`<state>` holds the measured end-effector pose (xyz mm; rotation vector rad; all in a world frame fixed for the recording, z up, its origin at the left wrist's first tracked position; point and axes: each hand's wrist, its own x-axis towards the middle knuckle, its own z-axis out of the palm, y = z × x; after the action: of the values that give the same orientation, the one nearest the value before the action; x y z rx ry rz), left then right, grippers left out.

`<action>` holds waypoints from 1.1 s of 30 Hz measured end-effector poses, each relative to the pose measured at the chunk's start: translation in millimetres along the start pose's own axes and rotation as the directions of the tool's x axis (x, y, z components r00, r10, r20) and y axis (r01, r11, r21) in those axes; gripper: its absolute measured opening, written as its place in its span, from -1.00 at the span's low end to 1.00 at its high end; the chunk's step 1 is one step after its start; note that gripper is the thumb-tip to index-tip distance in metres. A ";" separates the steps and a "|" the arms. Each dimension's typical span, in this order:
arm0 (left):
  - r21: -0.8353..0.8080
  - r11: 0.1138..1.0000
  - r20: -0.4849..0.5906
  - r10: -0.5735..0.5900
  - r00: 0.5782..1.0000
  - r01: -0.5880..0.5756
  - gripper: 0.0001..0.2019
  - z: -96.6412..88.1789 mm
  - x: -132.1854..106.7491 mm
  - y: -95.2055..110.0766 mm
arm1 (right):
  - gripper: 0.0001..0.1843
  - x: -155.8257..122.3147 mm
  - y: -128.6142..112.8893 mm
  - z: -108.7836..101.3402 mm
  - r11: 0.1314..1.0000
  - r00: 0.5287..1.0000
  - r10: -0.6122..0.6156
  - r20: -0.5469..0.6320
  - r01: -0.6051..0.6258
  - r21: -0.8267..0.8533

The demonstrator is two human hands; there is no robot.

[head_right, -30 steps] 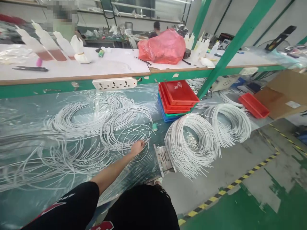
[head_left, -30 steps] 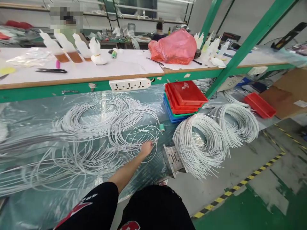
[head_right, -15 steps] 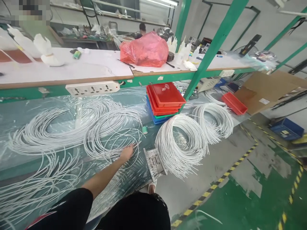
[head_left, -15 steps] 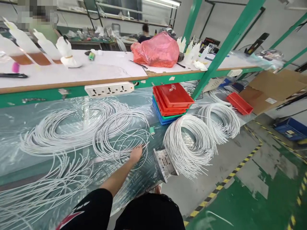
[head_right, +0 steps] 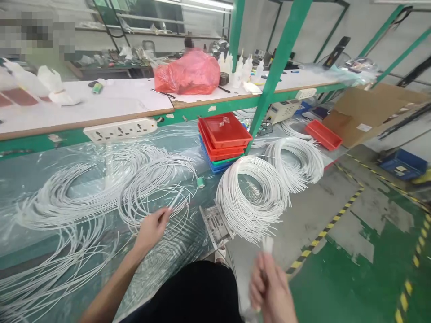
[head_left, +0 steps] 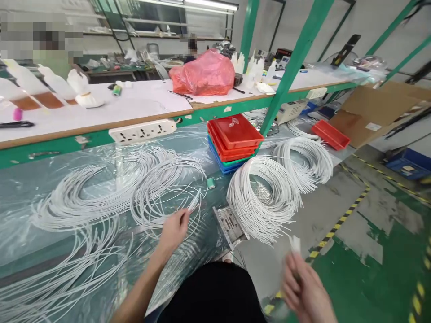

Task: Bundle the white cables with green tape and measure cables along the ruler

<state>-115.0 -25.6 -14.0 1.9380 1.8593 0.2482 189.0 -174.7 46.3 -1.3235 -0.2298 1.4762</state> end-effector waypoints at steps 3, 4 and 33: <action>-0.413 0.878 -0.004 0.263 0.965 -0.241 -0.62 7.3 -40.5 62.2 | -0.43 22.9 14.1 50.1 0.991 0.991 -0.130 0.022 0.130 0.035; -0.494 0.823 0.020 0.334 0.942 -0.281 -0.64 11.4 -51.1 80.2 | -0.41 29.8 17.9 60.9 0.988 0.989 -0.149 0.022 0.147 0.046; -0.276 0.681 0.126 0.725 0.677 -0.678 -0.68 98.9 -29.9 100.7 | -0.50 29.5 -77.7 23.8 0.914 0.923 -0.384 0.026 0.375 0.155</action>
<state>15.3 -73.4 -53.3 2.3303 0.8094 0.4144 220.1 -109.6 93.9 -1.0482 -0.3848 1.1753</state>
